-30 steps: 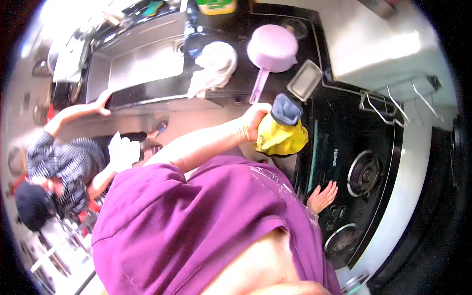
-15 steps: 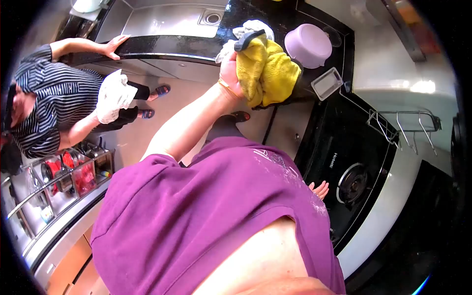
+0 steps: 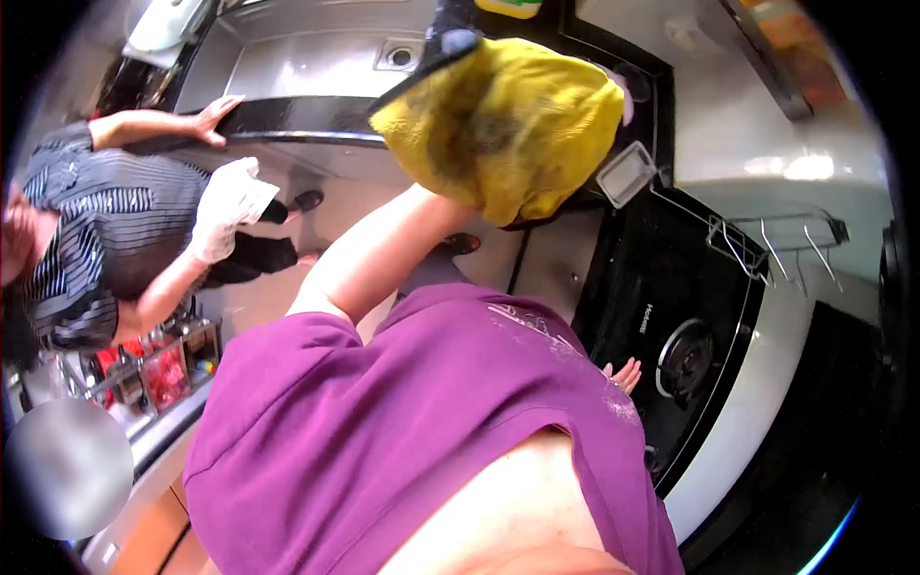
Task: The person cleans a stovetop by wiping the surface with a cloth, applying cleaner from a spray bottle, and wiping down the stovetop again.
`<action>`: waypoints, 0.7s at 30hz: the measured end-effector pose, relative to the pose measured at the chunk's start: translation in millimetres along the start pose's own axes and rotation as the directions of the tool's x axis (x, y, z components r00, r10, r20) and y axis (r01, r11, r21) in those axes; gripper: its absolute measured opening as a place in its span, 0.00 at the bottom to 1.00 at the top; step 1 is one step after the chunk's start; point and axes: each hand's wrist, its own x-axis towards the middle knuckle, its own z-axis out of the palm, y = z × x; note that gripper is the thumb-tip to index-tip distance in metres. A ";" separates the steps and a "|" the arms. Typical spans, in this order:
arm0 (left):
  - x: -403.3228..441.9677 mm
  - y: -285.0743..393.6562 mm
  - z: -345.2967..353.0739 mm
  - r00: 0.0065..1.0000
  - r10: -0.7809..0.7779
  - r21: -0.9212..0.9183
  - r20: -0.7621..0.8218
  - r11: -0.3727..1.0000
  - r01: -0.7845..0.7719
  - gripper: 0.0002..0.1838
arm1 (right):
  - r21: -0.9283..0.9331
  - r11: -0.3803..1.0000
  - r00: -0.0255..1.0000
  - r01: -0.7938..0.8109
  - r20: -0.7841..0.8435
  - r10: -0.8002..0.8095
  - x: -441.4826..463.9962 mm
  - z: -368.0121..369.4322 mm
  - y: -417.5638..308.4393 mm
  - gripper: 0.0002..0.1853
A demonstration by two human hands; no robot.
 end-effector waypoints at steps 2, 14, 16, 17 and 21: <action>12.1 -17.8 -3.5 0.996 -0.067 0.031 -0.059 0.997 0.069 0.25 | 0.127 0.992 0.989 -0.019 0.147 0.000 2.3 -8.9 -2.2 0.33; 18.8 -57.8 -39.0 0.867 -0.333 0.077 -0.372 0.919 0.386 0.20 | 0.748 0.506 0.903 -0.428 0.381 0.201 59.3 -81.6 -83.0 0.23; 26.3 -76.5 -44.8 0.833 -0.452 -0.008 -0.318 0.880 0.474 0.19 | 0.826 0.284 0.873 -0.488 0.464 0.152 84.1 -98.3 -121.6 0.23; 26.5 -86.4 -43.3 0.811 -0.517 -0.068 -0.274 0.851 0.520 0.18 | 0.870 0.118 0.876 -0.479 0.464 0.133 97.2 -103.5 -146.9 0.23; 25.5 -127.3 -32.7 0.669 -0.737 -0.253 -0.093 0.668 0.700 0.16 | 0.634 -0.587 0.789 -0.503 0.615 -0.012 127.4 -74.9 -206.7 0.23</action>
